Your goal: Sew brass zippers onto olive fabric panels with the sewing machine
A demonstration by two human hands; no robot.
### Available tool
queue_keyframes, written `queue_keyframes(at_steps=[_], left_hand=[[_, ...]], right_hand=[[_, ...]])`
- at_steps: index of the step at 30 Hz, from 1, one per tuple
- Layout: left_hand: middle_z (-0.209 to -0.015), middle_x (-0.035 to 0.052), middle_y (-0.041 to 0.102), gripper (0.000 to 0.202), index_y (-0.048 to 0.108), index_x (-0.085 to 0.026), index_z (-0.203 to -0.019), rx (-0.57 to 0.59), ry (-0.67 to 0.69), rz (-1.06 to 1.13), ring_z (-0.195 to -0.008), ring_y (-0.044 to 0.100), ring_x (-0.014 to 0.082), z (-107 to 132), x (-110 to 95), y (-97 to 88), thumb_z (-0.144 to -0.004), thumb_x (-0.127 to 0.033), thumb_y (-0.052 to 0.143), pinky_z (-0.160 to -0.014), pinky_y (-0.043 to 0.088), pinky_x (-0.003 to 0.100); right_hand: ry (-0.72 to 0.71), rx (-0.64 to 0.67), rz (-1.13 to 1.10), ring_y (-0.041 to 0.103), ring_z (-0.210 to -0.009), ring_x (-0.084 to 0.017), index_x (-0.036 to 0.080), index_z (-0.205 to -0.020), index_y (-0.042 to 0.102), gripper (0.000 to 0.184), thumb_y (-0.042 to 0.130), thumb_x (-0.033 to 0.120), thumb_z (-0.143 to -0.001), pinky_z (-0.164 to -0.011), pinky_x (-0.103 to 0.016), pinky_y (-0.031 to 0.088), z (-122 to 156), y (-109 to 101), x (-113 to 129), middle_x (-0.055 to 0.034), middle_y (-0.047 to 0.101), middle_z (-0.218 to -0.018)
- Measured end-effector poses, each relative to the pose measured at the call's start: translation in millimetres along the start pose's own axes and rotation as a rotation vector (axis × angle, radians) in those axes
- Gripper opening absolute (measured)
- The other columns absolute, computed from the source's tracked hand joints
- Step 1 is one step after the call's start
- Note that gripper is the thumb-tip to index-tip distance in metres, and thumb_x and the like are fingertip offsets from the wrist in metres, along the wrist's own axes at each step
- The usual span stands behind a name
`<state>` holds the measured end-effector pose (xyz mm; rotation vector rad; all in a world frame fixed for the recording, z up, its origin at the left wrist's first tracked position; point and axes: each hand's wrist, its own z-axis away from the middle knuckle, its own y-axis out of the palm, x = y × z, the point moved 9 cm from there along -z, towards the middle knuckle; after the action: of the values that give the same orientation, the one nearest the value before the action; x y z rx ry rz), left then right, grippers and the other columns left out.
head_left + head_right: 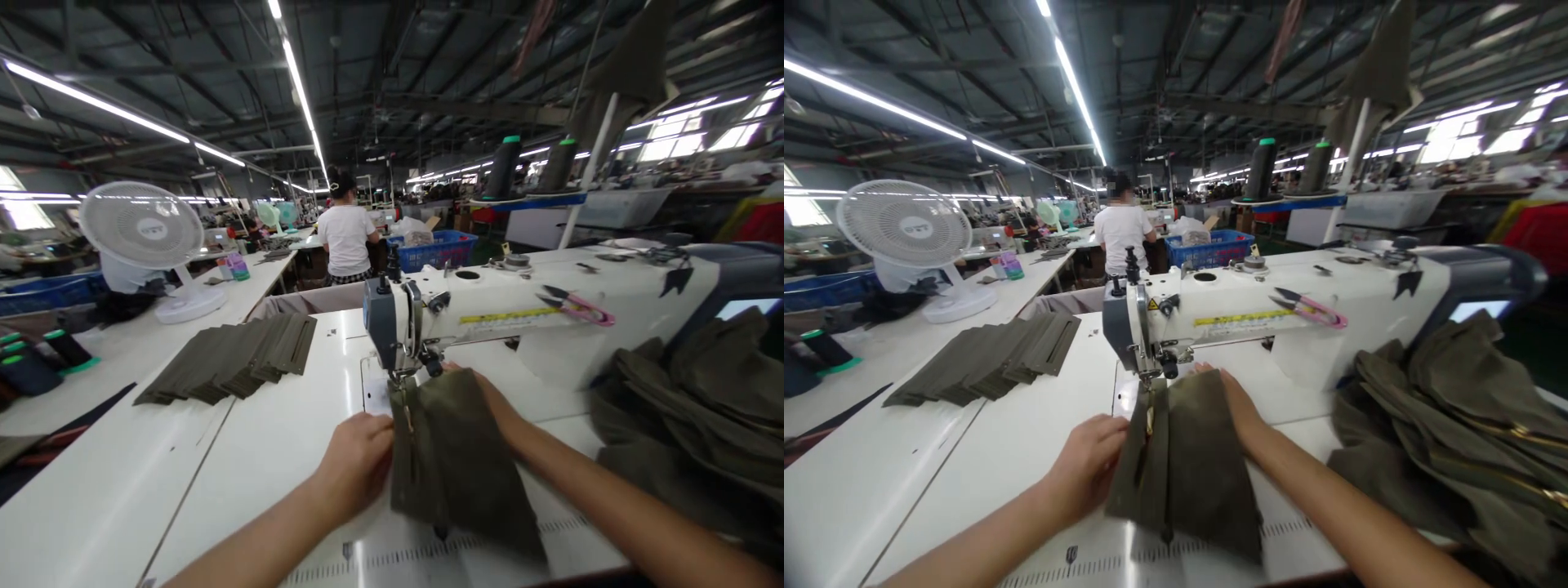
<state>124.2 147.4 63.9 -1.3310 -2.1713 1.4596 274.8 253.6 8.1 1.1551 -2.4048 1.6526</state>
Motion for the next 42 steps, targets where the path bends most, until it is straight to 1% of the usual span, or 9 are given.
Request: queue_keyframes(at_steps=[6, 9, 13, 16, 21, 25, 31, 37, 42], left_hand=[[-0.118, 0.0106, 0.055, 0.039, 0.051, -0.019, -0.115, 0.137, -0.175, -0.079, -0.12, 0.041, 0.0243, -5.2, 15.4, 18.4, -0.079, -0.011, 0.039, -0.098, 0.034, 0.046], [-0.123, 0.01, 0.053, 0.042, 0.052, -0.019, -0.116, 0.197, -0.212, -0.169, -0.126, 0.033, 0.0287, -13.0, 19.9, 31.5, -0.075, -0.014, 0.046, -0.104, 0.018, 0.056], [-0.124, 0.0091, 0.053, 0.046, 0.054, -0.019, -0.115, 0.213, -0.23, -0.231, -0.124, 0.035, 0.0301, -13.2, 16.8, 36.1, -0.069, -0.014, 0.048, -0.106, 0.007, 0.058], [-0.117, 0.0091, 0.057, 0.045, 0.055, -0.019, -0.112, 0.196, -0.218, -0.242, -0.12, 0.041, 0.0289, -13.0, 14.0, 32.3, -0.067, -0.014, 0.048, -0.107, 0.007, 0.056], [-0.113, 0.0102, 0.058, 0.039, 0.056, -0.016, -0.108, 0.179, -0.22, -0.254, -0.113, 0.046, 0.0273, -13.9, 17.2, 30.0, -0.07, -0.017, 0.047, -0.107, 0.01, 0.054], [-0.116, 0.0103, 0.056, 0.037, 0.057, -0.017, -0.105, 0.201, -0.22, -0.242, -0.118, 0.04, 0.0278, -14.8, 18.5, 34.0, -0.07, -0.016, 0.045, -0.106, 0.017, 0.052], [-0.105, 0.0111, 0.059, 0.037, 0.058, -0.013, -0.1, 0.203, -0.221, -0.285, -0.109, 0.046, 0.0287, -17.6, 18.0, 33.3, -0.065, -0.014, 0.046, -0.106, 0.018, 0.05], [-0.092, 0.0091, 0.06, 0.028, 0.059, -0.015, -0.088, 0.195, -0.199, -0.319, -0.1, 0.049, 0.0272, -17.0, 17.8, 29.4, -0.064, -0.013, 0.046, -0.104, 0.022, 0.049], [-0.092, 0.0097, 0.058, 0.026, 0.059, -0.015, -0.087, 0.206, -0.203, -0.345, -0.099, 0.048, 0.0271, -16.7, 19.3, 29.7, -0.064, -0.015, 0.047, -0.102, 0.024, 0.048]], right_hand=[[0.077, 0.006, -0.096, 0.048, -0.114, -0.028, 0.014, -0.107, 0.06, 0.037, 0.049, 0.027, -0.074, -0.098, -0.043, 0.035, -0.6, 9.1, -16.1, -0.0133, 0.057, -0.119], [0.13, -0.027, -0.153, 0.056, -0.103, -0.024, 0.016, -0.098, 0.062, 0.031, 0.039, 0.03, -0.083, -0.089, -0.037, 0.042, 1.0, -8.4, -18.3, -0.01, 0.064, -0.107], [0.327, -0.121, -0.208, 0.061, -0.077, -0.021, 0.016, -0.076, 0.063, 0.051, 0.021, 0.041, -0.091, -0.07, -0.031, 0.046, 6.9, -37.9, -29.9, -0.0073, 0.066, -0.077], [0.399, -0.137, -0.218, 0.057, -0.064, -0.019, 0.016, -0.071, 0.064, 0.049, 0.033, 0.049, -0.088, -0.061, -0.028, 0.044, 8.1, -41.2, -29.7, -0.0039, 0.062, -0.065], [0.259, -0.212, 0.113, 0.055, -0.069, -0.018, 0.015, -0.107, 0.063, 0.031, 0.052, 0.03, -0.083, -0.066, -0.029, 0.041, 3.7, -44.8, -12.4, -0.0038, 0.06, -0.074], [0.136, -0.201, 0.319, 0.052, -0.076, -0.02, 0.018, -0.088, 0.068, 0.021, 0.049, 0.025, -0.085, -0.069, -0.031, 0.038, 1.9, -42.9, 2.7, -0.0051, 0.058, -0.075], [0.352, -0.149, 0.173, 0.055, -0.07, -0.019, 0.013, -0.087, 0.061, 0.016, 0.056, 0.025, -0.078, -0.066, -0.029, 0.041, 3.1, -36.8, -20.0, -0.0044, 0.059, -0.072], [0.279, -0.18, 0.194, 0.056, -0.075, -0.019, 0.019, -0.075, 0.058, 0.011, 0.049, 0.022, -0.082, -0.067, -0.028, 0.038, 1.0, -52.1, 1.7, -0.0029, 0.061, -0.075], [0.417, -0.011, 0.186, 0.06, -0.065, -0.019, 0.015, -0.089, 0.052, 0.013, 0.049, 0.026, -0.084, -0.057, -0.026, 0.037, -3.5, -38.4, -5.4, -0.0035, 0.063, -0.07]])
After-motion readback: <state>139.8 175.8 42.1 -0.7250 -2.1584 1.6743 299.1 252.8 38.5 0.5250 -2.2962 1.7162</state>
